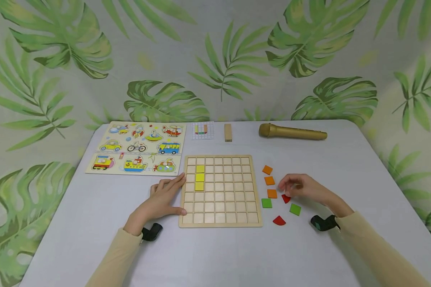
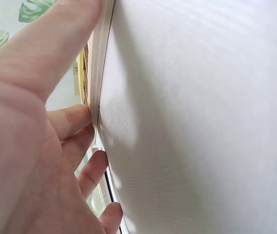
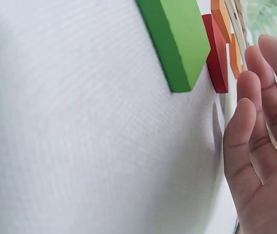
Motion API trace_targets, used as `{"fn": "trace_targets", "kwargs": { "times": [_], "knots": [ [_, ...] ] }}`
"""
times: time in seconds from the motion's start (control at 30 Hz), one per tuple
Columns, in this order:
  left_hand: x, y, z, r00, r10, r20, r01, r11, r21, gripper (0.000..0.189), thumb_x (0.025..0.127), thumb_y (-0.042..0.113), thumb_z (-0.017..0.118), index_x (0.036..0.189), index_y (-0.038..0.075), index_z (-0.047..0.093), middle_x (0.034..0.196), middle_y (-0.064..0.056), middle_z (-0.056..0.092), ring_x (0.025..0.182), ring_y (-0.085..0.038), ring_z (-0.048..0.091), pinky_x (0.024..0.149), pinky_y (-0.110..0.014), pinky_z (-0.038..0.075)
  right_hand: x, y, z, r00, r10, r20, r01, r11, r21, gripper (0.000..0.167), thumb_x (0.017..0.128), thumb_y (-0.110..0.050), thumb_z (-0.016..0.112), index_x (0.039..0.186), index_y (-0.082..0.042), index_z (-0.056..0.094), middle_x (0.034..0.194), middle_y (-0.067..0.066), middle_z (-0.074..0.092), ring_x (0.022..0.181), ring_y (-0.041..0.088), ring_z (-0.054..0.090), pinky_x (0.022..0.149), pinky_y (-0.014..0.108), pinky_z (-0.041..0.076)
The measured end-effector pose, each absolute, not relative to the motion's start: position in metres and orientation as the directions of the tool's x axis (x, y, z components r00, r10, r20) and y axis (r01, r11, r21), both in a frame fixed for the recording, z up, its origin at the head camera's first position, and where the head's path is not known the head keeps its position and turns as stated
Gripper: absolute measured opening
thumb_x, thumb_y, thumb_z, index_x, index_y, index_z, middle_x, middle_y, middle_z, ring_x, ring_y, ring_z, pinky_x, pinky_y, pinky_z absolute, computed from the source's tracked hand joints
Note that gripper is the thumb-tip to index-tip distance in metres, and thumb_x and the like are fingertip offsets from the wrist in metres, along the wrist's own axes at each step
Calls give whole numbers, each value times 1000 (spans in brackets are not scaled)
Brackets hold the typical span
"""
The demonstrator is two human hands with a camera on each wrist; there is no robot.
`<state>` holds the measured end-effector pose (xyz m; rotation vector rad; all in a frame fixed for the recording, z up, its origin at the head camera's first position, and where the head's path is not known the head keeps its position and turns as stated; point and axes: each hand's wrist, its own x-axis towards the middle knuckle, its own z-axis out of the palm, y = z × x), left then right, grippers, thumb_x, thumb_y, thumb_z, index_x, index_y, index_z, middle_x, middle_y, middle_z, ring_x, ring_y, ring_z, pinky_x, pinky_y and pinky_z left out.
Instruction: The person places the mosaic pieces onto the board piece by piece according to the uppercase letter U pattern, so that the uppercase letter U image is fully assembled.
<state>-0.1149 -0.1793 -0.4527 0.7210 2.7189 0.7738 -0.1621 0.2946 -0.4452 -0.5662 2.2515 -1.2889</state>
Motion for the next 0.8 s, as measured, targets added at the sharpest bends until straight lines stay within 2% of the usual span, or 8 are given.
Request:
{"fn": "trace_targets", "kwargs": {
  "times": [0.27, 0.63, 0.8],
  "knots": [
    [-115, -180, -454, -854, 515, -75, 398, 740, 543, 103, 74, 43, 79, 151, 4, 24, 159, -7, 14, 130, -35, 23, 92, -51, 15, -160, 298, -445, -783, -606, -144, -215, 480, -850, 19, 86, 4, 63, 103, -2, 66, 96, 10, 63, 84, 21, 53, 74, 27, 46],
    [-117, -180, -457, -852, 518, -77, 403, 743, 534, 103, 74, 46, 78, 152, 6, 23, 159, -6, 13, 130, -34, 23, 93, -51, 15, -150, 293, -448, -815, -559, -153, -257, 585, -769, 24, 81, 4, 70, 100, -10, 67, 96, 0, 65, 88, 22, 52, 78, 28, 46],
    [-117, -180, -456, -854, 513, -89, 395, 750, 530, 104, 74, 45, 78, 152, 6, 22, 159, -5, 12, 130, -34, 22, 93, -51, 15, -150, 290, -447, -817, -555, -156, -271, 609, -746, 24, 80, 5, 71, 99, -9, 67, 92, -1, 63, 83, 20, 51, 74, 27, 45]
  ]
}}
